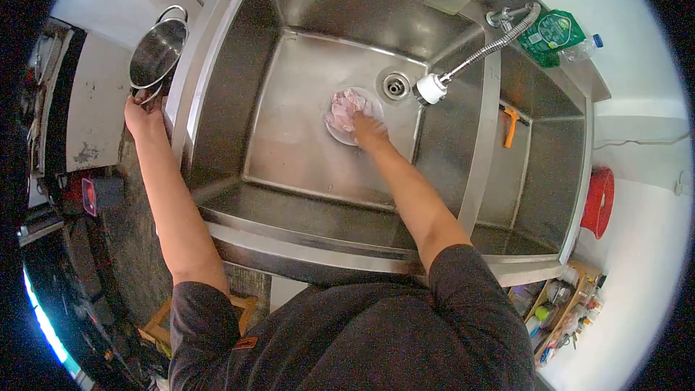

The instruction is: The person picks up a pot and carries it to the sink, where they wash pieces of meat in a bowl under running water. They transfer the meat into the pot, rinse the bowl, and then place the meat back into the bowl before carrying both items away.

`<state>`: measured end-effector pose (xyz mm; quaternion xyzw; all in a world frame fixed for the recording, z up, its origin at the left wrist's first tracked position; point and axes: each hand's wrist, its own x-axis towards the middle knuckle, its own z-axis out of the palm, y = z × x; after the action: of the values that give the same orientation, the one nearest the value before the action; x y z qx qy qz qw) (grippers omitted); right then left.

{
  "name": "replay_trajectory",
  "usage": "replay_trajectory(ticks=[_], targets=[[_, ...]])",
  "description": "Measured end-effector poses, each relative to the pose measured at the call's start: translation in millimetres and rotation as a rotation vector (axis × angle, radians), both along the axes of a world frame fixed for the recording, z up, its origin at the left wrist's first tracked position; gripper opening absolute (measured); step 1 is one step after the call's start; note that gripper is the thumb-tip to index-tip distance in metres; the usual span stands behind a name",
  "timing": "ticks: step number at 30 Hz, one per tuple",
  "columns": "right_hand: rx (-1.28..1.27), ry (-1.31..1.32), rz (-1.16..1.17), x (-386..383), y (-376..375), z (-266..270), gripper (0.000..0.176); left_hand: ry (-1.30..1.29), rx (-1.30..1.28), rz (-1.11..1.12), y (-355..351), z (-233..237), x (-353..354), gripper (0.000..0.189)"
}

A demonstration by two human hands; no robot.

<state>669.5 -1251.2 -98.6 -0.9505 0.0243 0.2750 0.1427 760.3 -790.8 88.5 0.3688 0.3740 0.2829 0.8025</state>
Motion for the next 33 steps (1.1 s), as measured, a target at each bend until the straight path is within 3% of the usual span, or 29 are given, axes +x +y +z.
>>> replay_trajectory(ticks=[7,9,16,18,19,21,24,27,30,33], targets=[[0.172,-0.055,0.174,21,-41,23,0.048,-0.015,0.005,-0.005,-6,5,-2,0.025],[0.319,0.147,0.013,29,-47,55,0.045,-0.006,0.001,0.005,-7,5,-2,0.025],[0.300,0.149,0.076,29,-47,58,0.043,0.013,0.011,0.017,-7,6,-3,0.026],[0.382,0.199,-0.064,27,-46,56,0.045,0.007,-0.002,0.032,-9,6,-3,0.026],[0.383,0.202,-0.061,29,-49,39,0.045,0.000,-0.015,0.045,-9,7,-3,0.027],[0.126,-0.280,-0.105,32,-50,2,0.046,-0.009,0.004,0.022,-2,2,-2,0.027],[-0.041,-0.127,-0.119,27,-29,-11,0.045,-0.018,0.014,0.011,0,-3,-1,0.025],[-0.100,-0.172,-0.058,22,-13,-2,0.041,-0.019,-0.002,0.040,-3,2,0,0.024],[0.025,-0.088,-0.021,24,-17,20,0.042,0.001,-0.001,0.050,-9,9,-1,0.023],[0.135,-0.089,0.039,37,-43,3,0.046,0.023,0.003,0.041,-4,3,-1,0.023]])
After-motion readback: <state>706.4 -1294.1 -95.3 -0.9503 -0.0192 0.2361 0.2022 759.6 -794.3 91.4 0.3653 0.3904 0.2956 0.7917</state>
